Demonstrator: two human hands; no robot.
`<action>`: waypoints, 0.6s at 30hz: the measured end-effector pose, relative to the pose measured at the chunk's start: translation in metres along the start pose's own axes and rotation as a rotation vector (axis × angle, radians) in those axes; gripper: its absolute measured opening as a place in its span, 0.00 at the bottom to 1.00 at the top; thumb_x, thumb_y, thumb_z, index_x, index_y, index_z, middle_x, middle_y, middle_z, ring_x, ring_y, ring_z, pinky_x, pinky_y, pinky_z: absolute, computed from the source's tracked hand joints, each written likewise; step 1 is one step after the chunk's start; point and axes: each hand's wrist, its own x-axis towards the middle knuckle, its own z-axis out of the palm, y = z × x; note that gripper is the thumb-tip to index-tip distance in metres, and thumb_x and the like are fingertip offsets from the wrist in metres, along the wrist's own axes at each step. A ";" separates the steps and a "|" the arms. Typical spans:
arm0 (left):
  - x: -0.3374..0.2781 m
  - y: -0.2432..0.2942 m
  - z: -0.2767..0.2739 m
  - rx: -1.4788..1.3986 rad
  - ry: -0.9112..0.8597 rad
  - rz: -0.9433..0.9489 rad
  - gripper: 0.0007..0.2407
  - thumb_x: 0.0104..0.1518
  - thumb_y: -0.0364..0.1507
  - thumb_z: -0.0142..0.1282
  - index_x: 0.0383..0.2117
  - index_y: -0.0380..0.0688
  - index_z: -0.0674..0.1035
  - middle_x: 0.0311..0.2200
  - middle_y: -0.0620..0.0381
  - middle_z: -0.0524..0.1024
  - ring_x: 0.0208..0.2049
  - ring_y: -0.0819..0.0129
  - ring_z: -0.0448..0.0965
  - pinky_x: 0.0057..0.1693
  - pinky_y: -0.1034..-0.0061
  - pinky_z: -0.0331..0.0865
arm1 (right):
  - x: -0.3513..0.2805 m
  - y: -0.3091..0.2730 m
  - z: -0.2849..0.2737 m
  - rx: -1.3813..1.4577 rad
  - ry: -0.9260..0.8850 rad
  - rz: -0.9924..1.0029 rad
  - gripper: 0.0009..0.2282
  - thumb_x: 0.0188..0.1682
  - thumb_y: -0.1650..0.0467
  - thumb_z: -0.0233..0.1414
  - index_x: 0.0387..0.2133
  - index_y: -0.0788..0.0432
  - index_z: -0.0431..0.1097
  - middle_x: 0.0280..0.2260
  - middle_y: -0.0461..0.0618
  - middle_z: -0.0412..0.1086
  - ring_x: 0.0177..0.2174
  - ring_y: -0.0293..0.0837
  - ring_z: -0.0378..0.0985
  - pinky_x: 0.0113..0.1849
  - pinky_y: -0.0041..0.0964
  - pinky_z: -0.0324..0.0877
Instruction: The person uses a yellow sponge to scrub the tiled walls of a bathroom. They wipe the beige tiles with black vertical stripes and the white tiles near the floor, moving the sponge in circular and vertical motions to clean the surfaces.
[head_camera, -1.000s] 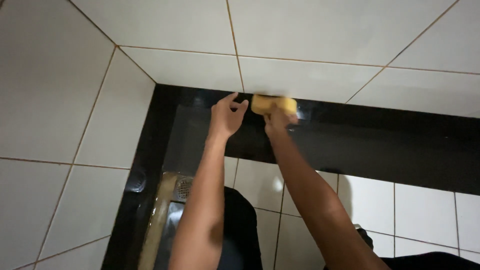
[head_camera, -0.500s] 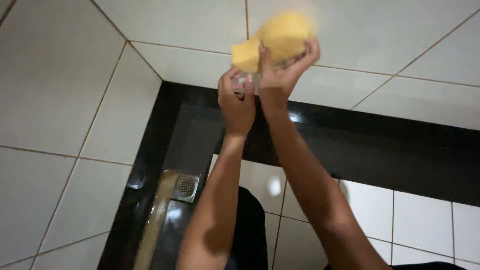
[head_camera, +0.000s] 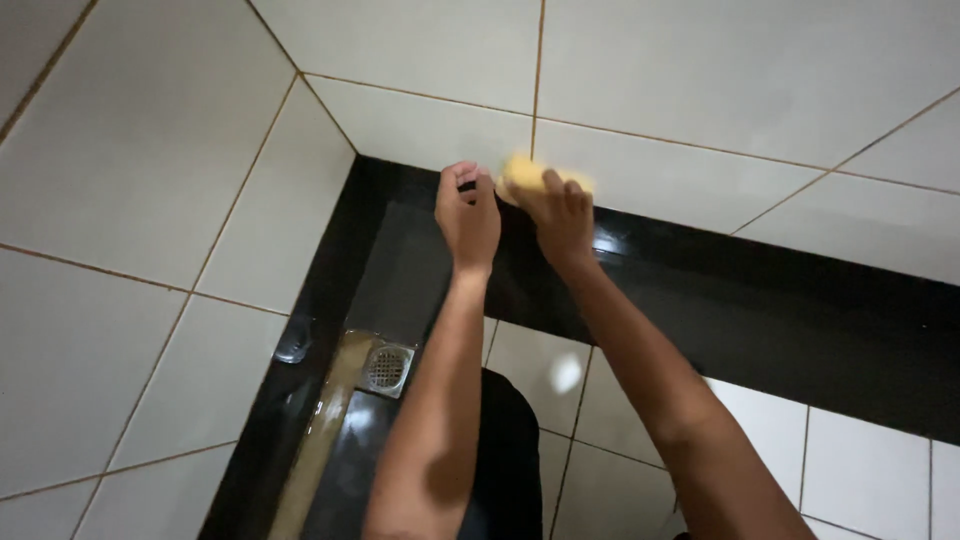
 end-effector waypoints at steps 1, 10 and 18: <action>0.002 -0.001 0.001 0.002 0.003 0.003 0.12 0.64 0.33 0.49 0.48 0.40 0.75 0.46 0.41 0.74 0.42 0.52 0.82 0.44 0.52 0.75 | -0.010 0.005 0.002 0.003 0.004 0.000 0.20 0.52 0.65 0.53 0.54 0.20 0.65 0.50 0.46 0.62 0.41 0.51 0.67 0.34 0.41 0.61; 0.012 -0.015 -0.006 0.153 0.158 0.011 0.10 0.59 0.35 0.50 0.36 0.42 0.77 0.35 0.43 0.78 0.38 0.44 0.83 0.43 0.56 0.75 | 0.048 0.008 -0.018 0.031 -0.076 -0.131 0.28 0.50 0.71 0.53 0.61 0.20 0.62 0.48 0.49 0.63 0.34 0.54 0.70 0.30 0.48 0.66; 0.008 -0.019 0.014 0.034 0.184 0.206 0.14 0.59 0.32 0.58 0.49 0.42 0.77 0.40 0.46 0.75 0.44 0.46 0.79 0.50 0.61 0.74 | 0.183 0.011 -0.079 -0.064 0.094 -0.296 0.20 0.56 0.70 0.51 0.57 0.27 0.71 0.43 0.45 0.67 0.35 0.48 0.66 0.35 0.42 0.58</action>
